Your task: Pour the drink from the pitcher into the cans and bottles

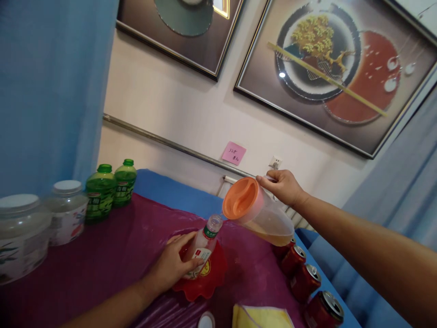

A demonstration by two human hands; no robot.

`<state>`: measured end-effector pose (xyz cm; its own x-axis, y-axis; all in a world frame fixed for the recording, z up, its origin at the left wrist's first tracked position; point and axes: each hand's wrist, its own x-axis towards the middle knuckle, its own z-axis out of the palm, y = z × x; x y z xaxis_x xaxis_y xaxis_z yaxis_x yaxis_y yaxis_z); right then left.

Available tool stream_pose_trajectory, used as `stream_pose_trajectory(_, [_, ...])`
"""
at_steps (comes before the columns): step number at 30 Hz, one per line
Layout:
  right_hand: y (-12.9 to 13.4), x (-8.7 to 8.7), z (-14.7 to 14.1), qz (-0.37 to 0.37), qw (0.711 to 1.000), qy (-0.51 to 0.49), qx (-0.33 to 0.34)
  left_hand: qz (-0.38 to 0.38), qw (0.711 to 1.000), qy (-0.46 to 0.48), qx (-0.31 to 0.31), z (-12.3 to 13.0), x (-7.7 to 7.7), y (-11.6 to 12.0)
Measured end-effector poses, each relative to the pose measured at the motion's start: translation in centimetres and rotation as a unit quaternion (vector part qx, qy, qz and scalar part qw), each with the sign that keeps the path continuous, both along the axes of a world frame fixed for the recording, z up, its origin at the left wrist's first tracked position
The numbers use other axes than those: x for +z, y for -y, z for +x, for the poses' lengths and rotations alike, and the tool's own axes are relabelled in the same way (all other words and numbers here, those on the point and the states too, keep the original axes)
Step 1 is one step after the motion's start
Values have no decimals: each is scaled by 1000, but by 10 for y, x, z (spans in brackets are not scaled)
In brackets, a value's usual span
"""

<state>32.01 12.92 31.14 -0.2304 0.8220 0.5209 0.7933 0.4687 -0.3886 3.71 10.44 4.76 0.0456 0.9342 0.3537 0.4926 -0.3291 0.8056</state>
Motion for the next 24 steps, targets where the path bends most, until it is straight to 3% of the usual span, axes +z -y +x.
stream_pose_trajectory(24, [2,-2,0,-9,1000,-9,1,-2,1000,20,-7,-1,0,1])
